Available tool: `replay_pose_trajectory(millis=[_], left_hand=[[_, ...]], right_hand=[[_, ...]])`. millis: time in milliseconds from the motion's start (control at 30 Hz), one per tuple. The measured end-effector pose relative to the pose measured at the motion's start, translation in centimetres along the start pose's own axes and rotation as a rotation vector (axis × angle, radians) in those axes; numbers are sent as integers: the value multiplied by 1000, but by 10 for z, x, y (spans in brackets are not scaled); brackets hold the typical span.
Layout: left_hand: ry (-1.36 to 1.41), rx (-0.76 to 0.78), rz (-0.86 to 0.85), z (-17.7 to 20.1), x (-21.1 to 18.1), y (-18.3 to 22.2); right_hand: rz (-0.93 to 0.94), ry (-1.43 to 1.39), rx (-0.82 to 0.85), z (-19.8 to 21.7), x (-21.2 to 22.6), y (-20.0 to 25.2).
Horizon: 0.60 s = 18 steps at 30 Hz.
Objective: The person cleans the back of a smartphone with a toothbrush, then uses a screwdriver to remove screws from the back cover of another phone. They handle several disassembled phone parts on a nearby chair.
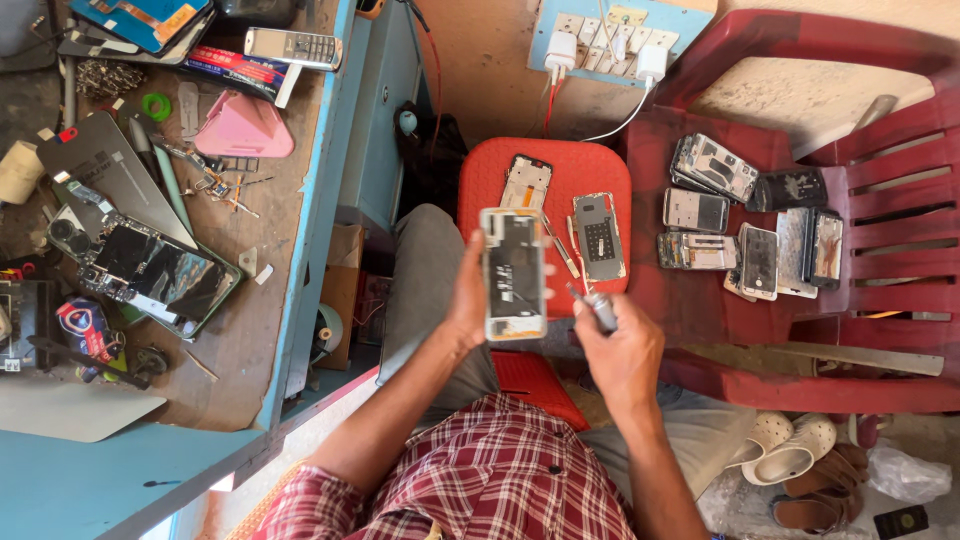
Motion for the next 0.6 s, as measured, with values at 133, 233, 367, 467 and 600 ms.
replay_pose_trajectory(millis=[133,233,367,467,600], left_hand=[[-19,-148,-6,27,-17,13],[72,-112,-53,37,-28,23],[146,-123,-45,40,-36,33],[139,-136,-50,38,-39,35],[138,-115,-53,37,-36,33]], right_hand=[[58,153,-17,-29,-64,-26],[110,291,20,-70,-114,-35],[205,430,177,-107,-156,-39],[182,444,242,-118,-170,-37],[96,243,160,-107,-177,-29]])
Point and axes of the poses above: each hand's wrist, its own y-axis away from the middle knuckle, its own z-axis out of the back of the hand, x = y × z, the point moved 2 cm from there along -y, towards the middle knuckle, and after that the axes turned 11 degrees about -y, right-handed, at the moved point
